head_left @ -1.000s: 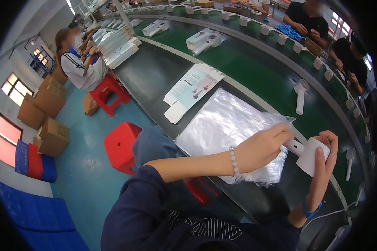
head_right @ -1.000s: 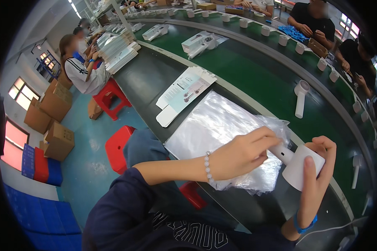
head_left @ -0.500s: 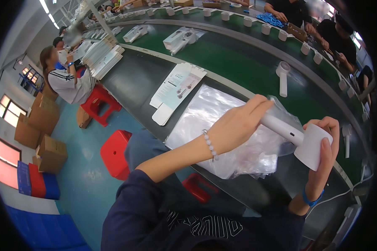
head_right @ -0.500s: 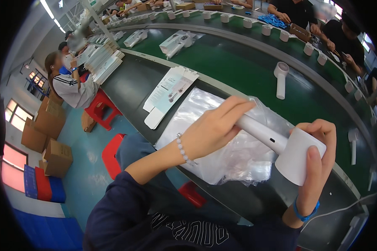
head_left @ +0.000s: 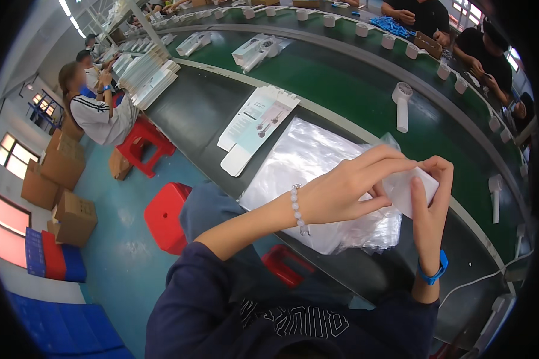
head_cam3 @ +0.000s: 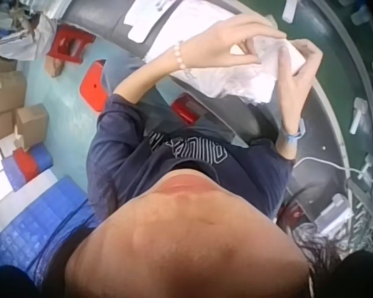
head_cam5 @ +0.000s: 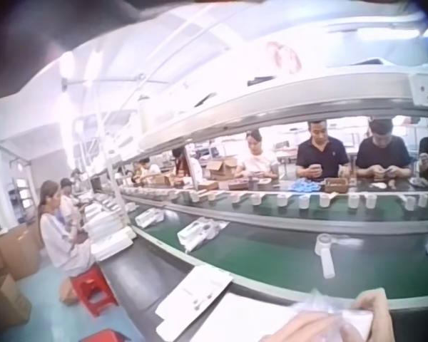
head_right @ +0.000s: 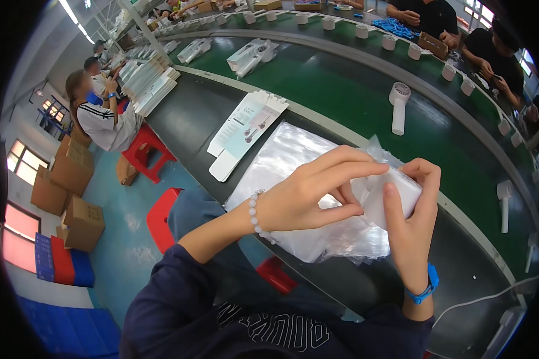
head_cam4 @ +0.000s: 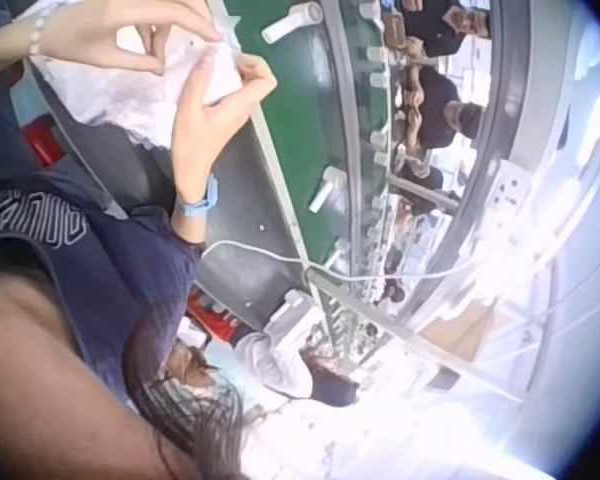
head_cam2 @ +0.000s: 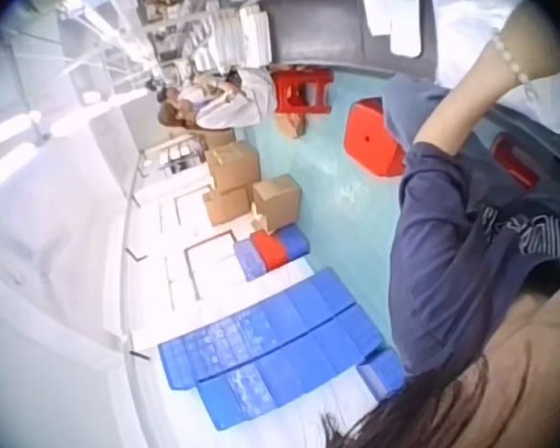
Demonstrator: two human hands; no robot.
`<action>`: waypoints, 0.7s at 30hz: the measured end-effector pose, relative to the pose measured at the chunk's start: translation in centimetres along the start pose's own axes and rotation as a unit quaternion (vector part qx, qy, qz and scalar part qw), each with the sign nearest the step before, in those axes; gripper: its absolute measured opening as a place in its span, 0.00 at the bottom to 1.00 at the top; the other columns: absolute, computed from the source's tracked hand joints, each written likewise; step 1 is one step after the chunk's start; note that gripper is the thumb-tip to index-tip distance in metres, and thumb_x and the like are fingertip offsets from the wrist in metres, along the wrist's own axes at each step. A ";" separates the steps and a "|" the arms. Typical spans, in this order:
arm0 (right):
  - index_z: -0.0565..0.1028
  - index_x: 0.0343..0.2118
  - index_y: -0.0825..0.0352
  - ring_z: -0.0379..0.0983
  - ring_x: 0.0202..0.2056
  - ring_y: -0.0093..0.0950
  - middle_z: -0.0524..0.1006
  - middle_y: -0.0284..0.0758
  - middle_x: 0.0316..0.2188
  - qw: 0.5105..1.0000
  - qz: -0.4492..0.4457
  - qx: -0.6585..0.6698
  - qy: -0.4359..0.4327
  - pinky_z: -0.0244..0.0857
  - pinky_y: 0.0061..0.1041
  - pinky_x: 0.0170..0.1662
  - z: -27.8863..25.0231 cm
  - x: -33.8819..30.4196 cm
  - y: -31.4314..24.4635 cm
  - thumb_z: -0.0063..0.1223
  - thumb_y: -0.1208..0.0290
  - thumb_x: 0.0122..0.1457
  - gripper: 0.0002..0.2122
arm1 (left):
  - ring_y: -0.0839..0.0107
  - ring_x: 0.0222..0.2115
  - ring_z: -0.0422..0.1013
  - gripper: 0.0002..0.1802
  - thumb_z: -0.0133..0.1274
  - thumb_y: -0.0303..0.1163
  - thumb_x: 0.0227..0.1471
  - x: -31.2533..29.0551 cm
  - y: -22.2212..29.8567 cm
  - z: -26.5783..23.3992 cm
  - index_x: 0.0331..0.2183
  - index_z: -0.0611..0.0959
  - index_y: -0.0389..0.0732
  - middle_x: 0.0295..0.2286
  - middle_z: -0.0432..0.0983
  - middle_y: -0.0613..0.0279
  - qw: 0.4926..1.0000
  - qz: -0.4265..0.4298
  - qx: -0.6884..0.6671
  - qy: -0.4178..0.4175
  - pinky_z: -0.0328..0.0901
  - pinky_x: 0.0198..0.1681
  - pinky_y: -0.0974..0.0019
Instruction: Packaging small white hair dryers into white boxes on an assembly line.
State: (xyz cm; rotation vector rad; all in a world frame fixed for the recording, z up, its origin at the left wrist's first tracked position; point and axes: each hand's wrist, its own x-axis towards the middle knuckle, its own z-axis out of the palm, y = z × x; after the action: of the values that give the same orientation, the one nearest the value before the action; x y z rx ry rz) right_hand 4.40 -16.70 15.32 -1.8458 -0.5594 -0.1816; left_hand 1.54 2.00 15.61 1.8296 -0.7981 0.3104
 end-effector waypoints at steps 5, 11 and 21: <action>0.61 0.46 0.66 0.61 0.42 0.23 0.63 0.35 0.41 0.977 0.120 0.137 -0.107 0.58 0.21 0.45 -1.1 0.0 -0.8 0.50 0.76 0.55 0.17 | 0.70 0.32 0.74 0.34 0.55 0.13 0.41 -0.3 -0.2 -0.4 0.53 0.68 0.37 0.49 0.61 0.53 1.000 -0.027 0.005 -0.012 0.72 0.34 0.73; 0.61 0.50 0.65 0.64 0.46 0.25 0.65 0.35 0.44 0.968 0.106 0.199 -0.113 0.61 0.24 0.47 -1.6 0.1 -0.9 0.56 0.82 0.48 0.25 | 0.70 0.35 0.73 0.37 0.54 0.12 0.41 -0.3 -0.5 -0.5 0.55 0.66 0.38 0.51 0.59 0.52 0.999 -0.007 -0.009 -0.033 0.71 0.33 0.73; 0.70 0.47 0.66 0.68 0.44 0.29 0.68 0.36 0.46 0.981 -0.121 -0.139 0.062 0.63 0.27 0.44 2.1 -1.2 0.7 0.63 0.80 0.42 0.25 | 0.70 0.35 0.72 0.38 0.55 0.14 0.39 -0.3 -1.1 -0.1 0.55 0.67 0.40 0.50 0.60 0.55 1.000 0.014 0.023 0.013 0.71 0.30 0.75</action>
State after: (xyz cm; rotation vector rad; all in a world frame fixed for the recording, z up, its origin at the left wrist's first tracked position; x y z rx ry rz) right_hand 3.34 -15.27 13.57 -2.0143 -0.6984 -0.5598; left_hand 2.07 2.40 14.63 1.8554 -0.8052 0.3726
